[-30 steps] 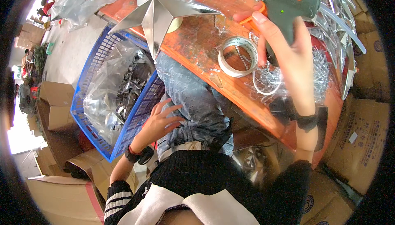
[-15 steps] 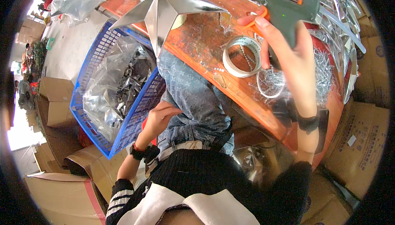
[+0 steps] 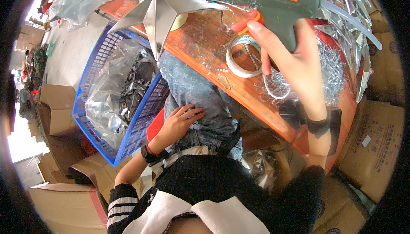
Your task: Assembling large silver decorative stars using a hot glue gun at a work table.
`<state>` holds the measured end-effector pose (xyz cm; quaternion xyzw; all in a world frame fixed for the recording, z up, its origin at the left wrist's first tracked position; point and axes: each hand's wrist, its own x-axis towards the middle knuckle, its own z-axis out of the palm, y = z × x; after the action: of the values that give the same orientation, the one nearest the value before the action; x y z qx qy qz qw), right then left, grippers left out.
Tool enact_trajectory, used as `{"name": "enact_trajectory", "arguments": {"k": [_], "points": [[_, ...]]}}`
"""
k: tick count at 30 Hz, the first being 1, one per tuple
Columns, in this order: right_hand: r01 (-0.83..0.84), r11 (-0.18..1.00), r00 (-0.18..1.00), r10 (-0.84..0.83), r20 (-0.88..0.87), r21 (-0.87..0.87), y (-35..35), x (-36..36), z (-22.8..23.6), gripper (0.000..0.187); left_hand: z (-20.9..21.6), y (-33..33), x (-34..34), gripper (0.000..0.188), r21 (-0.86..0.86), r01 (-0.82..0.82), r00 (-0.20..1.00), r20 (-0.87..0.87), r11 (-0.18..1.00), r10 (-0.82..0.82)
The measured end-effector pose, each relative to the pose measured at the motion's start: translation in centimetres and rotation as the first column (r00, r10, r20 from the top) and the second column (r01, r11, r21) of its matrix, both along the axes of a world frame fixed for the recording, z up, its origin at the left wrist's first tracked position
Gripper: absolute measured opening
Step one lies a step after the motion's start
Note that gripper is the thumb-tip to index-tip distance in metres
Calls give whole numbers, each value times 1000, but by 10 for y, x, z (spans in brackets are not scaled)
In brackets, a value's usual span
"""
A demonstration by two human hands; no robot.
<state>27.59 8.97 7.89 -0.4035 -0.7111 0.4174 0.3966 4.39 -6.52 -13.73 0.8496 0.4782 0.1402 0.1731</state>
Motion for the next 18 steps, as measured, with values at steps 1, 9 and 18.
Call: {"name": "enact_trajectory", "arguments": {"k": [1,9,18], "points": [[1,1000,1000,-1,-2,-1,0,0,0,23,-1,0,0,49,-15,3,1000,24,1000,-3],[-13,999,1000,13,-21,31,2,3,-3,23,-9,1,-3,37,-67,23,995,96,997,-17],[-9,999,1000,8,18,38,3,4,-2,23,13,20,-2,17,-1,57,994,92,998,-57]]}}
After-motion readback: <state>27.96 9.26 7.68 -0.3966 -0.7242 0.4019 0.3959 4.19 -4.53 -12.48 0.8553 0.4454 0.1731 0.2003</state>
